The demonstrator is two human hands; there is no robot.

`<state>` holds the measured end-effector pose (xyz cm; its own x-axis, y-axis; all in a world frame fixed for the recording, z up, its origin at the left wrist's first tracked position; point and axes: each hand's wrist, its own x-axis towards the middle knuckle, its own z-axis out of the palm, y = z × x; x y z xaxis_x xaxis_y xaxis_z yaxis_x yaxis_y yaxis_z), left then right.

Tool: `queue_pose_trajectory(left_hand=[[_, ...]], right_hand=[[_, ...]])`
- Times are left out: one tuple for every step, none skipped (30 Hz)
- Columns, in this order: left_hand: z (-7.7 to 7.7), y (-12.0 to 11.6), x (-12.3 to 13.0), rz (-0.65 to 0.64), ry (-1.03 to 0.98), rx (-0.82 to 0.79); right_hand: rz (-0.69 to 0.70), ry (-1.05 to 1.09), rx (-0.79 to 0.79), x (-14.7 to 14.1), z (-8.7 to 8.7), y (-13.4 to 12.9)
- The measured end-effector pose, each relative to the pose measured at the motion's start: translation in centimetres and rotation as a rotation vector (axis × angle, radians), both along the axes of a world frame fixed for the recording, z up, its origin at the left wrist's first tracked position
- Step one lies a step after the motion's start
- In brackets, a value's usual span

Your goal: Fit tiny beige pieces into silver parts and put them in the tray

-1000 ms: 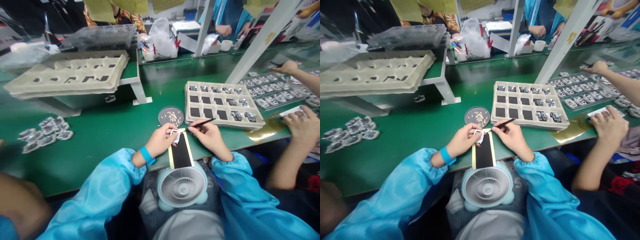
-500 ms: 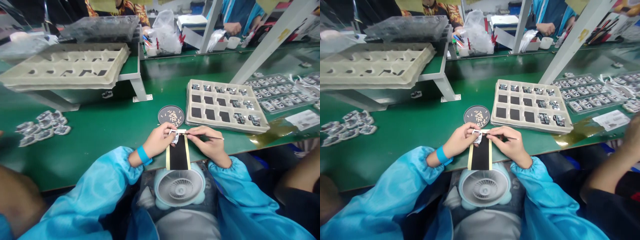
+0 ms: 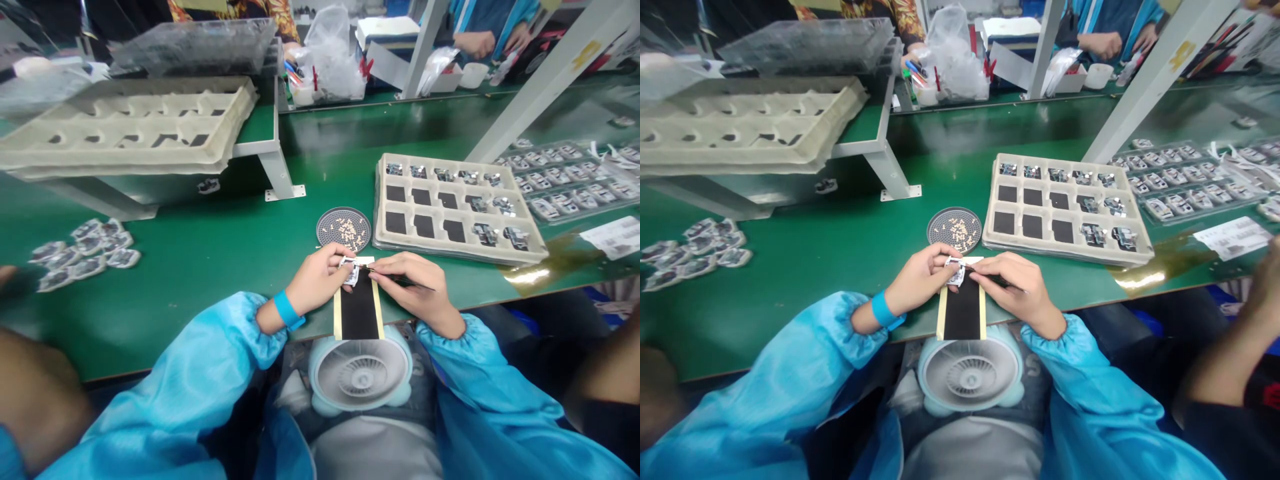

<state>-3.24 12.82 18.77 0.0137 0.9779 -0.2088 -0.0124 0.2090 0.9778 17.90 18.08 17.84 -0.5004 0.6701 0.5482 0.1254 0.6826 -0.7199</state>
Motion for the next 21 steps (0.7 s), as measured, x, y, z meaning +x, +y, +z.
queue_pose_trajectory(left_hand=[[0.01, -0.02, 0.0, 0.001, -0.006, -0.001], [0.01, -0.03, -0.01, 0.003, -0.013, 0.0], [0.01, -0.06, -0.01, 0.005, -0.018, 0.003], [0.01, -0.08, -0.02, 0.005, -0.02, 0.009], [0.02, -0.1, -0.03, 0.005, -0.017, 0.016], [0.02, -0.12, -0.04, 0.007, -0.013, 0.026], [0.03, -0.14, -0.05, 0.011, -0.008, 0.036], [0.04, -0.15, -0.05, 0.016, -0.006, 0.045], [0.06, -0.16, -0.04, 0.022, -0.006, 0.052], [0.09, -0.18, -0.04, 0.028, -0.007, 0.058], [0.12, -0.2, -0.02, 0.031, -0.01, 0.062], [0.16, -0.22, -0.01, 0.03, -0.011, 0.066], [0.2, -0.25, -0.01, 0.027, -0.011, 0.07], [0.24, -0.27, -0.02, 0.025, -0.009, 0.076], [0.27, -0.3, -0.04, 0.024, -0.008, 0.083], [0.29, -0.31, -0.08, 0.024, -0.007, 0.091], [0.29, -0.32, -0.13, 0.024, -0.007, 0.097], [0.28, -0.3, -0.2, 0.025, -0.006, 0.103], [0.24, -0.27, -0.28, 0.025, -0.003, 0.109], [0.19, -0.23, -0.36, 0.027, 0.0, 0.115], [0.12, -0.18, -0.43, 0.029, 0.003, 0.12]], right_hand=[[-0.006, 0.004, -0.003, 0.03, 0.02, -0.04], [-0.011, 0.015, -0.005, 0.07, 0.04, -0.08], [-0.012, 0.024, -0.011, 0.11, 0.07, -0.13], [-0.013, 0.028, -0.025, 0.16, 0.1, -0.16], [-0.012, 0.026, -0.043, 0.19, 0.13, -0.19], [-0.012, 0.019, -0.066, 0.21, 0.16, -0.2], [-0.011, 0.012, -0.087, 0.23, 0.19, -0.21], [-0.01, 0.007, -0.104, 0.23, 0.21, -0.2], [-0.008, 0.004, -0.115, 0.22, 0.22, -0.18], [-0.006, 0.003, -0.123, 0.2, 0.23, -0.16], [-0.004, 0.001, -0.13, 0.19, 0.23, -0.14], [-0.004, -0.003, -0.137, 0.17, 0.23, -0.12], [-0.006, -0.013, -0.148, 0.15, 0.23, -0.11], [-0.006, -0.025, -0.161, 0.14, 0.24, -0.11], [-0.003, -0.033, -0.179, 0.14, 0.26, -0.1], [0.006, -0.032, -0.205, 0.15, 0.3, -0.08], [0.02, -0.022, -0.24, 0.18, 0.35, -0.04], [0.042, -0.004, -0.285, 0.23, 0.4, 0.03], [0.068, 0.017, -0.332, 0.29, 0.45, 0.12], [0.096, 0.037, -0.379, 0.37, 0.48, 0.24], [0.123, 0.05, -0.421, 0.44, 0.47, 0.37]])
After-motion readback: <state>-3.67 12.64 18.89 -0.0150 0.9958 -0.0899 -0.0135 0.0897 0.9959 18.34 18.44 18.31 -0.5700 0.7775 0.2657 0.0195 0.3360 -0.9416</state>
